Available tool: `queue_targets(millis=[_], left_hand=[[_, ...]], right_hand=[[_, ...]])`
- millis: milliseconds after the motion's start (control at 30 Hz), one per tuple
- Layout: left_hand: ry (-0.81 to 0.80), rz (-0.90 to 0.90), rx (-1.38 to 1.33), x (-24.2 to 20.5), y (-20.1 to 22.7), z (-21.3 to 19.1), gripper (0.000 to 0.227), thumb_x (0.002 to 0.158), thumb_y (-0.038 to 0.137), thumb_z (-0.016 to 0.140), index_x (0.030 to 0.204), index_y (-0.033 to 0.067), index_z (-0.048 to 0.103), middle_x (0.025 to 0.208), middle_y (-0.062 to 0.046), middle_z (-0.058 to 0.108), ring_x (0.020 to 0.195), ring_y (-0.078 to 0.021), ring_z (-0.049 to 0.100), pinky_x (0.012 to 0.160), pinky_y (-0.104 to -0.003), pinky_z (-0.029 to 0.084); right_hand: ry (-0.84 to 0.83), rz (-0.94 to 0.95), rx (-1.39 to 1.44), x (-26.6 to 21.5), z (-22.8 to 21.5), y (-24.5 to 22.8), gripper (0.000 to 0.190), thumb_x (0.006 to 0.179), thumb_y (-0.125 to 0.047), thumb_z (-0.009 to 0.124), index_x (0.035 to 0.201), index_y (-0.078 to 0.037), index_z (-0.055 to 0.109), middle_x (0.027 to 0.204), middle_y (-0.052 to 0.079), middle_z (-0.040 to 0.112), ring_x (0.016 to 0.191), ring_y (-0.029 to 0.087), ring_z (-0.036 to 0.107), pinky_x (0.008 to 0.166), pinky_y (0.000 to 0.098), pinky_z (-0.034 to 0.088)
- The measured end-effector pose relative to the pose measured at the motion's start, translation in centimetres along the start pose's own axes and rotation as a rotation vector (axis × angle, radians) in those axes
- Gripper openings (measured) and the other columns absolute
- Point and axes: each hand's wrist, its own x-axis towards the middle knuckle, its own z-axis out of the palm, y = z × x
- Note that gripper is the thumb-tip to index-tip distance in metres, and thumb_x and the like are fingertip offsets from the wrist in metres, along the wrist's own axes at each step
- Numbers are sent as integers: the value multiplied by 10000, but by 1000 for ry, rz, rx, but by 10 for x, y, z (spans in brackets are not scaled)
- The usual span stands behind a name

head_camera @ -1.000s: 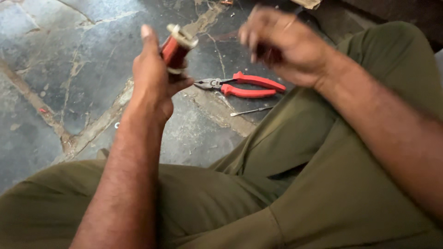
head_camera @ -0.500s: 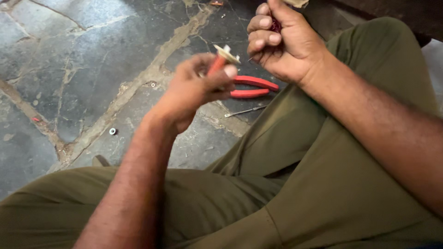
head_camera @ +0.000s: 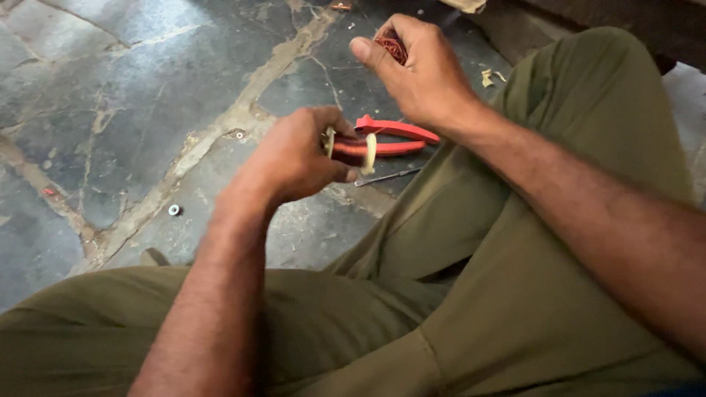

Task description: The person sits on the floor and winds a copper wire around a small cylindrical bobbin. They use pliers to cut the wire and continue wrapping it by hand.

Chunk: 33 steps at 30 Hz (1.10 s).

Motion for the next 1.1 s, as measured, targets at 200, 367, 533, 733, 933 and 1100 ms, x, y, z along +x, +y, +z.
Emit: queue_targets(millis=[200, 367, 533, 733, 933, 1100], left_hand=[[137, 71, 407, -3, 0, 22, 318, 635, 297, 909, 882, 133, 794, 961, -170, 750, 990, -397, 675, 875, -487, 536], [170, -255, 234, 1, 7, 13, 474, 840, 545, 770, 909, 75, 776, 868, -210, 722, 823, -388, 692, 783, -495, 543], [323, -368, -701, 10, 1, 0, 536, 931, 526, 649, 924, 6, 777, 812, -140, 740, 677, -256, 660, 658, -421, 527], [610, -351, -319, 4, -3, 11, 476, 938, 504, 653, 987, 32, 691, 761, -133, 759, 721, -297, 701, 685, -439, 501], [820, 214, 170, 4, 9, 25, 440, 929, 360, 736, 1048, -13, 536, 960, -240, 655, 810, -432, 655, 671, -481, 485], [709, -228, -530, 19, -3, 20, 430, 989, 438, 672, 1000, 17, 586, 833, -117, 670, 687, -227, 647, 615, -382, 502]], right_hand=[[62, 201, 276, -3, 14, -10, 398, 1037, -414, 698, 895, -59, 586, 724, -42, 497, 620, 33, 416, 503, 246, 363], [27, 512, 540, -1, 0, -20, 392, 990, -461, 660, 926, -87, 563, 706, -23, 519, 467, 39, 364, 367, 230, 296], [-150, 105, 243, 2, 2, -25, 407, 1010, -447, 727, 1068, -54, 637, 882, 1, 654, 725, 63, 560, 610, 262, 484], [-495, 125, -34, -3, 1, -35, 397, 814, -428, 826, 917, -61, 713, 734, 17, 674, 667, 91, 588, 591, 311, 503], [-328, 113, -108, -6, -10, -23, 351, 843, -363, 813, 800, -37, 691, 664, -13, 659, 621, 79, 589, 570, 294, 489], [-295, 153, 142, -6, -9, -16, 398, 917, -365, 792, 733, -34, 669, 643, -44, 573, 610, 46, 479, 526, 267, 411]])
